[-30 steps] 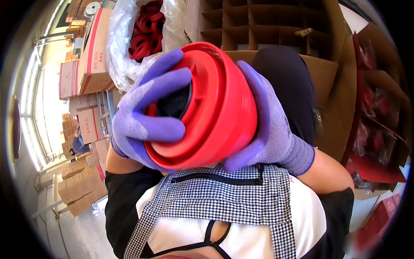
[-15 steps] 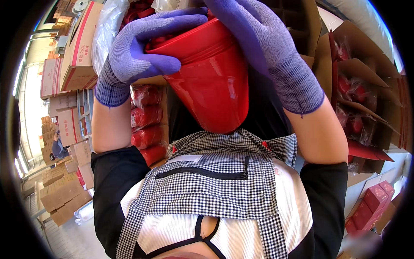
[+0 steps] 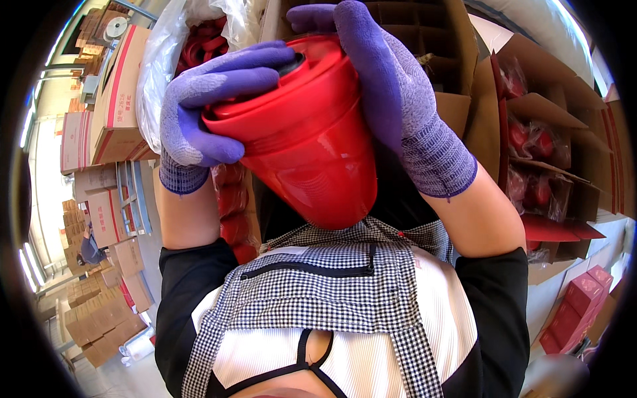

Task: The person assembles red plastic containers by inserting lids and wiping the exterior with a cloth. They then place the assembled units into a clear plastic bag and put the bag into a cardboard box.

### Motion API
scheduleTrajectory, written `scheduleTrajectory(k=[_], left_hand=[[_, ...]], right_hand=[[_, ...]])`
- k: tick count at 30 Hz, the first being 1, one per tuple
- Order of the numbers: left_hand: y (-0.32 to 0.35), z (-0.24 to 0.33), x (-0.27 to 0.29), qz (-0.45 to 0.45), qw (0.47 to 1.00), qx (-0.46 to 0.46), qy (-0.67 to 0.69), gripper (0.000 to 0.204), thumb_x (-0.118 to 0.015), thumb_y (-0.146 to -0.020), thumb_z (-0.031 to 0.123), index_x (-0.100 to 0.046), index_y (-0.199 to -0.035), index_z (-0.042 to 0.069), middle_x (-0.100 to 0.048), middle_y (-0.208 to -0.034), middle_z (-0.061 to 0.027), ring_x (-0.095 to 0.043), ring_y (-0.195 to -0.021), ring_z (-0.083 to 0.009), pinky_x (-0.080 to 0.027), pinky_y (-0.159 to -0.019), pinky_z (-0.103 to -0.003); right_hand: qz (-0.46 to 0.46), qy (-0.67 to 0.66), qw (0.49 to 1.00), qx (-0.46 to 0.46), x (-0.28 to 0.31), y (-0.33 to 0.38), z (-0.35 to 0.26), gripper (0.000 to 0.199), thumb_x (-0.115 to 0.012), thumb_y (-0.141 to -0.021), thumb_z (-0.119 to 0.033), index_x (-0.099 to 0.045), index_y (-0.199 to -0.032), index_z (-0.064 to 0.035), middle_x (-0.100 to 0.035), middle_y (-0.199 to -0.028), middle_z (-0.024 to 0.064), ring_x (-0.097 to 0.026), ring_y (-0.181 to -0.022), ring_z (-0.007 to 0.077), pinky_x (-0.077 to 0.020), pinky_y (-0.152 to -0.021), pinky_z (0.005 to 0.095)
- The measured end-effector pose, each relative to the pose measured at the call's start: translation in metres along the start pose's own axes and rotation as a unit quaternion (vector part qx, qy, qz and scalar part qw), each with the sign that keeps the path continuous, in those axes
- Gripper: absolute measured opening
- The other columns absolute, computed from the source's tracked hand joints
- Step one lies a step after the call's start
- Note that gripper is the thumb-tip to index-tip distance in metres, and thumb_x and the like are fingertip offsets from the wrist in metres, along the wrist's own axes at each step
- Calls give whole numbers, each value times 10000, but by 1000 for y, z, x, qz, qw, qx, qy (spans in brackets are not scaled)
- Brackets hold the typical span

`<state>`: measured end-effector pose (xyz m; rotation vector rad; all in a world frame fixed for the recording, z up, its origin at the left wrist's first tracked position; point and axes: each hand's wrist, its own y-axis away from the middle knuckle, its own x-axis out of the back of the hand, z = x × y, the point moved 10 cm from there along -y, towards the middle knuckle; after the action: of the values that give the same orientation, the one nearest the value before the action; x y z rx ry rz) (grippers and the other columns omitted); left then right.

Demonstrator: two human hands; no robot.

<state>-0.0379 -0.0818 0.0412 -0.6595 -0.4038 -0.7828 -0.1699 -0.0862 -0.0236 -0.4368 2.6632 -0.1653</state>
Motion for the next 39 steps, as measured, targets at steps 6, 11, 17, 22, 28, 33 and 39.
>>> scheduleTrajectory(k=[6,11,17,22,28,33,39], left_hand=[[3,5,-9,13,998,4,-58,691,-923,-576,293,-744,-1188,27,-679,-1273,-199,-646,-1196,-362,-471,-1069,-435],[-3,20,-35,21,968,138,-208,714,-718,-842,553,-664,-1273,-13,-662,-1263,-244,-626,-1222,-361,-481,-1031,-437],[-9,16,-24,74,954,199,-212,676,-574,-955,586,-623,-1331,27,-691,-1193,-203,-672,-1127,-306,-505,-970,-385],[73,-35,39,228,890,161,-361,581,-452,-1042,353,-473,-1450,-60,-449,-1524,-220,-365,-1462,-335,-237,-1219,-409],[62,-38,-16,270,959,-32,77,712,-385,-1044,515,-469,-1450,-65,-464,-1510,-235,-365,-1455,-339,-257,-1204,-441],[59,-123,-55,182,946,157,219,576,-522,-1044,392,-453,-1474,14,-544,-1450,-149,-551,-1319,-243,-434,-1137,-383],[30,-101,-92,48,948,180,259,524,-555,-1035,283,-452,-1479,23,-544,-1461,-124,-537,-1333,-220,-428,-1144,-372]], right_hand=[[-67,46,997,13,9,-1,5,620,-491,-999,-436,-509,-1413,26,-572,-1376,198,-581,-1252,287,-434,-1118,386],[-138,-179,972,-71,7,-25,54,498,-463,-1019,-365,-629,-1247,45,-590,-1374,206,-594,-1253,294,-467,-1096,409],[-150,-243,947,-146,0,-37,58,538,-460,-1026,-342,-599,-1305,97,-582,-1410,198,-561,-1309,281,-444,-1115,391],[-239,96,960,107,-8,15,-59,685,-401,-1036,-464,-512,-1396,109,-472,-1511,243,-423,-1442,332,-291,-1205,407],[-223,101,970,12,-23,9,-66,541,-630,-892,-345,-652,-1256,54,-682,-1260,185,-582,-1289,300,-343,-1176,425],[-316,347,872,141,-56,-18,-105,1029,-844,-686,-555,-478,-1442,42,-486,-1485,229,-428,-1420,362,-370,-1153,451],[-442,510,738,20,-50,21,-72,1103,-868,-680,-553,-373,-1555,-98,-277,-1610,277,-231,-1485,509,-205,-1215,556]])
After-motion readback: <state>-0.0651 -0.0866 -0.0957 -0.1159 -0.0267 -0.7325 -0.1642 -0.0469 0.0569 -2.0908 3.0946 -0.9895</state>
